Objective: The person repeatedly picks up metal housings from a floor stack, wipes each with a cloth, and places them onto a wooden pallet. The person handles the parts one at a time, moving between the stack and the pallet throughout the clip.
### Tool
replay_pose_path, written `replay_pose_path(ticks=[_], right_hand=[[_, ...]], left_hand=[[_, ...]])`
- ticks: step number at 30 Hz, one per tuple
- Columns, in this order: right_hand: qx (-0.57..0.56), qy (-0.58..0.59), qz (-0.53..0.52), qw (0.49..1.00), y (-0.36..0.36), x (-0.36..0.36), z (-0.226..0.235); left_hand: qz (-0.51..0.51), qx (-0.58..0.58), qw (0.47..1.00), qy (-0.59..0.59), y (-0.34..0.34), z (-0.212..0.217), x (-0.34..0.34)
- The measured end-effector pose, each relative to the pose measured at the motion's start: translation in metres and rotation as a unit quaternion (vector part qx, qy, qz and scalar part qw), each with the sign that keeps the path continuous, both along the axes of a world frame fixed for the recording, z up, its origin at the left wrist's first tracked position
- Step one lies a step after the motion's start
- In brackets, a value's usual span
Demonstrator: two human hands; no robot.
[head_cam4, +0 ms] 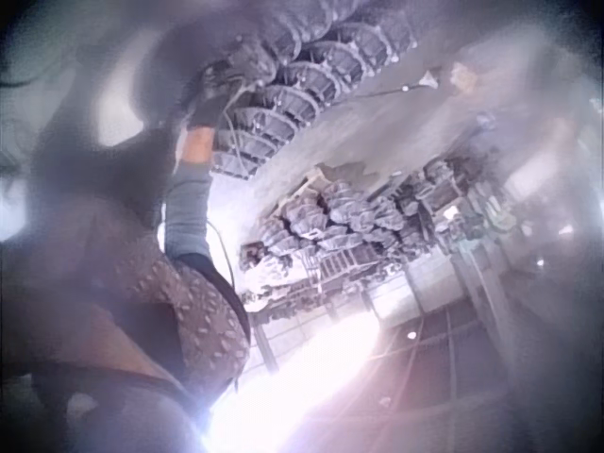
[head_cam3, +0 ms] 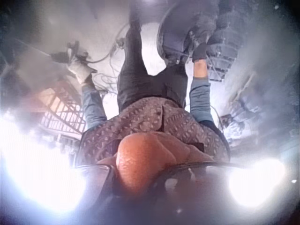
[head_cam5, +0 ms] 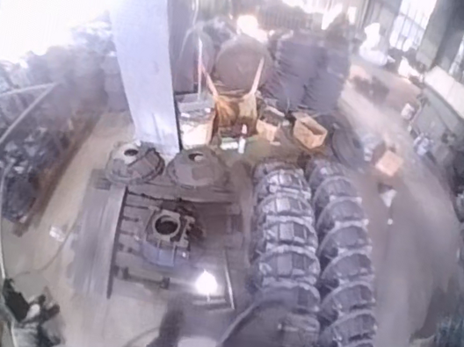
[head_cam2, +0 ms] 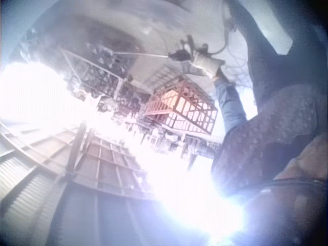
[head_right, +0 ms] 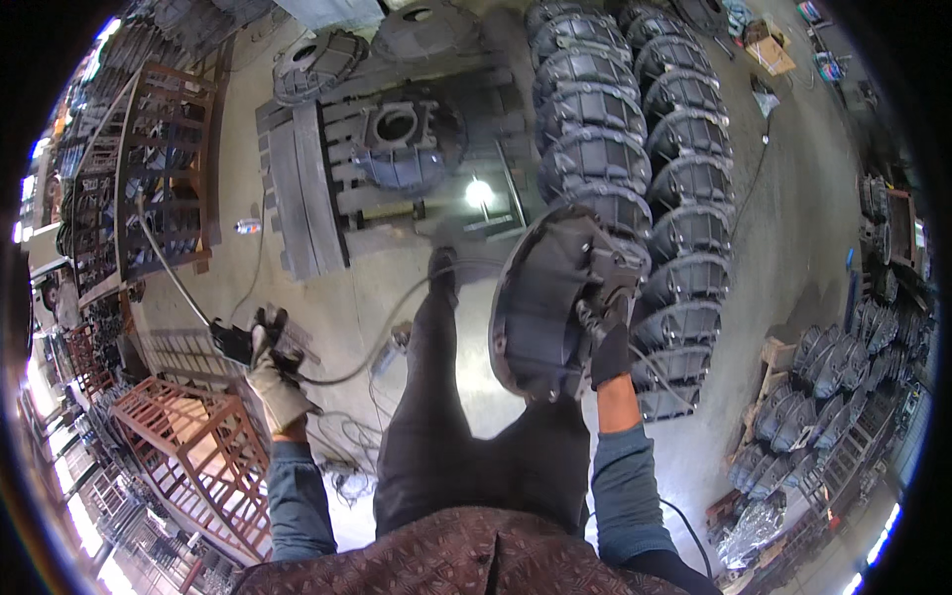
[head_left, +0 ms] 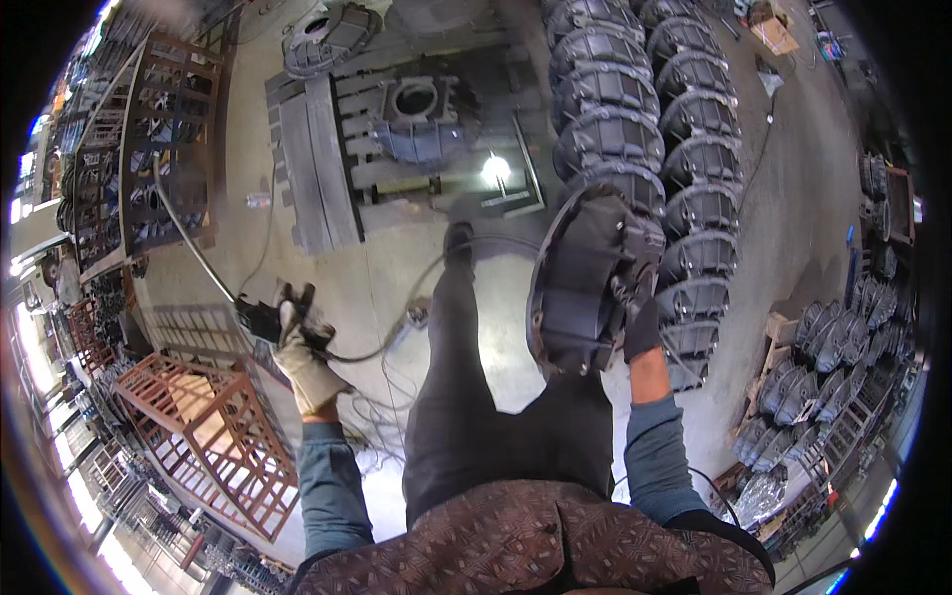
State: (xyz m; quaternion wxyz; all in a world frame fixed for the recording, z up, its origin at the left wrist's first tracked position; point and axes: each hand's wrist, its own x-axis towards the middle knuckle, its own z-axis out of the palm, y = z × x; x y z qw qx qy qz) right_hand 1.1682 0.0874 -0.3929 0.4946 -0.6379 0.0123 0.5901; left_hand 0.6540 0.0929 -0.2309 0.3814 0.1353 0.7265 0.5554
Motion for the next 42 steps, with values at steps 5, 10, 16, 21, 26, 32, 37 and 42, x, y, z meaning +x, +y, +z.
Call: replay_pose_path(ticks=[5,10,16,21,26,32,37,42], right_hand=[[0.123,-0.574,0.502,0.635,0.098,-0.096,0.011],[0.137,-0.365,0.517,0.762,0.222,-0.196,-0.01],[0.222,-0.411,0.654,0.595,0.352,-0.295,-0.082],[0.157,-0.474,0.713,0.492,0.427,-0.375,-0.119],[0.148,-0.433,0.693,0.557,0.435,-0.416,-0.188],[0.12,-0.447,0.745,0.48,0.417,-0.413,-0.224],[0.209,-0.566,0.648,0.465,0.329,-0.344,-0.175],[-0.012,-0.443,0.628,0.64,0.139,-0.22,-0.087]], left_hand=[[0.018,-0.087,0.992,-0.092,0.039,-0.041,-0.05],[0.053,-0.135,0.985,-0.096,0.026,-0.054,-0.102],[0.112,-0.177,0.976,-0.053,0.016,-0.054,-0.114],[0.085,-0.232,0.967,-0.055,0.009,-0.051,-0.103],[0.14,-0.248,0.952,-0.111,-0.021,-0.067,-0.11],[0.139,-0.265,0.945,-0.131,-0.006,-0.077,-0.101],[-0.052,-0.261,0.96,-0.089,0.009,-0.112,-0.107],[-0.342,-0.176,0.922,0.045,0.062,-0.139,-0.105]])
